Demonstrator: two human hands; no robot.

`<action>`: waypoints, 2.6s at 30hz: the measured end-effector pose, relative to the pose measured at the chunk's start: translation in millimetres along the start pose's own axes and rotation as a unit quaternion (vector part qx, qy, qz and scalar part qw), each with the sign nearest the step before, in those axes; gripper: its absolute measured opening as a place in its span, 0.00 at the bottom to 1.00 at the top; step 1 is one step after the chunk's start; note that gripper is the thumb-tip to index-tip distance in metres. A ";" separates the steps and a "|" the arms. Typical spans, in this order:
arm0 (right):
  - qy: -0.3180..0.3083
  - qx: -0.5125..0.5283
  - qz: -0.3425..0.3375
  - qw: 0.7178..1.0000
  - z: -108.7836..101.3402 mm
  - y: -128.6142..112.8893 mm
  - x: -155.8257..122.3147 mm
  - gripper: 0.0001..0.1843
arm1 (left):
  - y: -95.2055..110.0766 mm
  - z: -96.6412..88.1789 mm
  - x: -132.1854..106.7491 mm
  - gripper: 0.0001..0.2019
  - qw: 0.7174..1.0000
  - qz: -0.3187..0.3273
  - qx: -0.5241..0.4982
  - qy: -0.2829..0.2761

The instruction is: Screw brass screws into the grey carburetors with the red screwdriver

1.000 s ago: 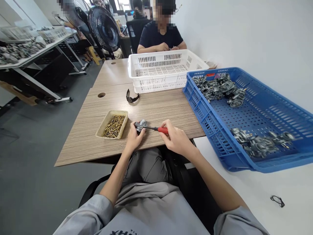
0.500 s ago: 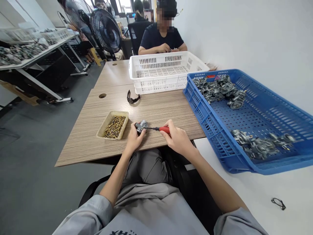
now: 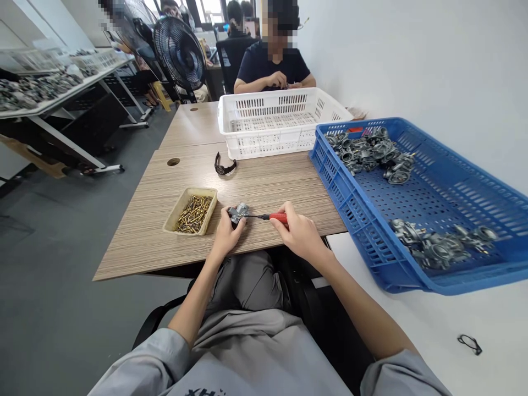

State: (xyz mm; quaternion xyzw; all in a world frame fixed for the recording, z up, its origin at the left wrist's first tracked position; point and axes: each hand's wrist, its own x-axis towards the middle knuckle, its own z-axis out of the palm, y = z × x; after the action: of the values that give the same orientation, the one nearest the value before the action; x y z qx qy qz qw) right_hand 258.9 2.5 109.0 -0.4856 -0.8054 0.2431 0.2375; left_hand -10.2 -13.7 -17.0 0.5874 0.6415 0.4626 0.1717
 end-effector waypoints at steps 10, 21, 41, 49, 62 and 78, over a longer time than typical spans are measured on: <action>-0.009 -0.001 -0.005 1.000 0.3 -1.6 -1.8 0.11 | 0.3 -0.1 0.2 0.23 1.000 -0.001 -0.003 0.001; -0.023 0.017 -0.018 0.999 0.6 0.1 -1.7 0.12 | 2.0 -0.4 0.3 0.23 1.000 -0.007 -0.003 0.002; -0.017 0.110 -0.011 0.994 6.6 5.2 1.5 0.11 | 0.5 0.5 -0.2 0.23 1.000 -0.009 -0.006 0.011; -0.016 0.128 -0.011 0.992 9.0 10.8 2.0 0.11 | 2.3 -0.7 -0.4 0.23 1.000 -0.013 -0.008 0.011; -0.014 0.184 -0.004 0.983 16.4 22.5 6.8 0.13 | 4.4 -2.9 0.4 0.22 0.999 -0.029 -0.008 0.018; -0.046 0.248 0.035 0.967 24.4 40.9 15.3 0.19 | 5.4 -4.2 0.2 0.22 0.999 -0.047 -0.009 0.023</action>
State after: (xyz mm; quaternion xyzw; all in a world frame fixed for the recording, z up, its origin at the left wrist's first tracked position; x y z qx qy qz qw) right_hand 264.7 29.1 67.0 -0.4276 -0.7128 0.4651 0.3045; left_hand -10.3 -15.8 -10.5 0.5442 0.6679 0.4732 0.1838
